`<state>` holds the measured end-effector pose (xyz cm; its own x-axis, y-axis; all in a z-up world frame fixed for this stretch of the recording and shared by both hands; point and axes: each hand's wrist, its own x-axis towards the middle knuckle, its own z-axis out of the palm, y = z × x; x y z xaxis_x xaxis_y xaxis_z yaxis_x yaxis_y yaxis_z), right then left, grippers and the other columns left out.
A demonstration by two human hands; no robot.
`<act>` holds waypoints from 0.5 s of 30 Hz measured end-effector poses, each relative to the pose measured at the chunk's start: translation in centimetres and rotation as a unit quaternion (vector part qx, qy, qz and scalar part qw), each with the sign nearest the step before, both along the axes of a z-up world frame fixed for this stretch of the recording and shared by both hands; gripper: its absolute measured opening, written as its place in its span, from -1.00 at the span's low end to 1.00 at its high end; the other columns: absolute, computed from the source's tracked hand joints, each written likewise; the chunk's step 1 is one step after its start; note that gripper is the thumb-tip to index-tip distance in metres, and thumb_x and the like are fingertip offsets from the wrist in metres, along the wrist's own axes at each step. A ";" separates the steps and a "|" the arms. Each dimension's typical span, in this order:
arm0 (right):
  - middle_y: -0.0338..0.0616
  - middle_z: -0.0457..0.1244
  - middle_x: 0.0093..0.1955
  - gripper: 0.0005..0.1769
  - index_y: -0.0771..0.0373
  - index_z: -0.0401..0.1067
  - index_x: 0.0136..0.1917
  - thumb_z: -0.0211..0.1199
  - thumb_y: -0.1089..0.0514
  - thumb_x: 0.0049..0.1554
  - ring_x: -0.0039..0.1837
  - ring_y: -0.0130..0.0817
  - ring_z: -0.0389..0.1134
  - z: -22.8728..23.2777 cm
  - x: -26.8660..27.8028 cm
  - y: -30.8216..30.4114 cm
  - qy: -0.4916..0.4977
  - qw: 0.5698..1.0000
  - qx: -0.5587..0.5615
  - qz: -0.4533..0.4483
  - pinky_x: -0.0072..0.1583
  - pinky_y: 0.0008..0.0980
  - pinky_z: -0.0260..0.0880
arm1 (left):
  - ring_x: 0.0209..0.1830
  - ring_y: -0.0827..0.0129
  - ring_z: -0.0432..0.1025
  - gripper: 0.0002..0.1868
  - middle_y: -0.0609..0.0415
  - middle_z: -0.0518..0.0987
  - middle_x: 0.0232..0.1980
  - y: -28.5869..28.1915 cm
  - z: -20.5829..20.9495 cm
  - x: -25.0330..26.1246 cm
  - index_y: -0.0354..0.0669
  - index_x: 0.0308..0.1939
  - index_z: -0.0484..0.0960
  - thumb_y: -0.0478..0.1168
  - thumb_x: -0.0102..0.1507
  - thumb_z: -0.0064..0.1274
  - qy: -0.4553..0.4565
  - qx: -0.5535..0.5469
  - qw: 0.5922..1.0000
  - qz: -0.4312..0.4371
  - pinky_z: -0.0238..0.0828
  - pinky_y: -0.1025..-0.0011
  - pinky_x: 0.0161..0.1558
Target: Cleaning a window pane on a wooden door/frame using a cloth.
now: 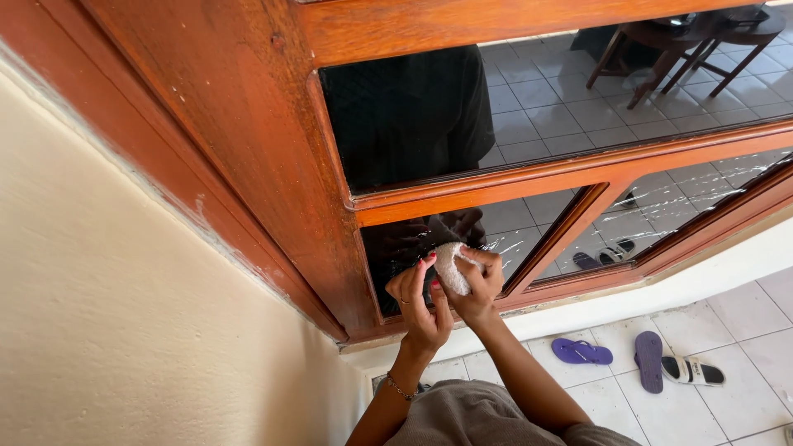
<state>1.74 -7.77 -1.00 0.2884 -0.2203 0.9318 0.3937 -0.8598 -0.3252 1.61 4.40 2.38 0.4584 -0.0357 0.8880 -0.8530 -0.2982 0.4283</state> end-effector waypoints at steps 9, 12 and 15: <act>-0.02 0.26 0.19 -0.52 0.28 0.47 -0.06 0.64 0.28 -0.21 0.14 -0.19 0.34 3.1 0.5 -0.4 -0.003 1.000 -0.012 -0.008 0.06 -0.35 0.42 | 0.23 0.18 0.28 -0.47 -0.09 0.51 0.31 0.4 -1.7 0.1 -0.40 0.44 0.22 -0.41 0.38 -0.12 0.018 -0.008 1.000 0.013 0.11 0.21 0.27; -0.05 0.28 0.13 -0.46 0.26 0.51 -0.07 0.67 0.21 -0.31 0.08 -0.25 0.32 0.0 0.0 0.3 -0.003 1.000 -0.004 0.028 -0.01 -0.32 0.37 | 0.23 0.20 0.30 -0.48 -0.10 0.49 0.32 0.7 -1.5 0.3 -0.38 0.44 0.23 -0.42 0.38 -0.13 0.011 -0.030 0.999 0.000 0.13 0.23 0.27; -0.09 0.29 0.13 -0.50 0.20 0.51 -0.06 0.68 0.21 -0.25 0.12 -0.28 0.38 -1.3 -0.3 0.6 0.026 0.999 -0.007 0.036 0.01 -0.35 0.47 | 0.22 0.21 0.30 -0.49 -0.08 0.49 0.32 0.9 -1.8 0.5 -0.35 0.43 0.25 -0.44 0.38 -0.13 0.013 -0.037 0.999 0.003 0.14 0.25 0.26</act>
<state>1.44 -7.20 -2.34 0.3522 -0.1840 0.9176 0.4380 -0.8340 -0.3354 2.15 5.27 0.54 0.4811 0.0317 0.8761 -0.8398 -0.2701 0.4709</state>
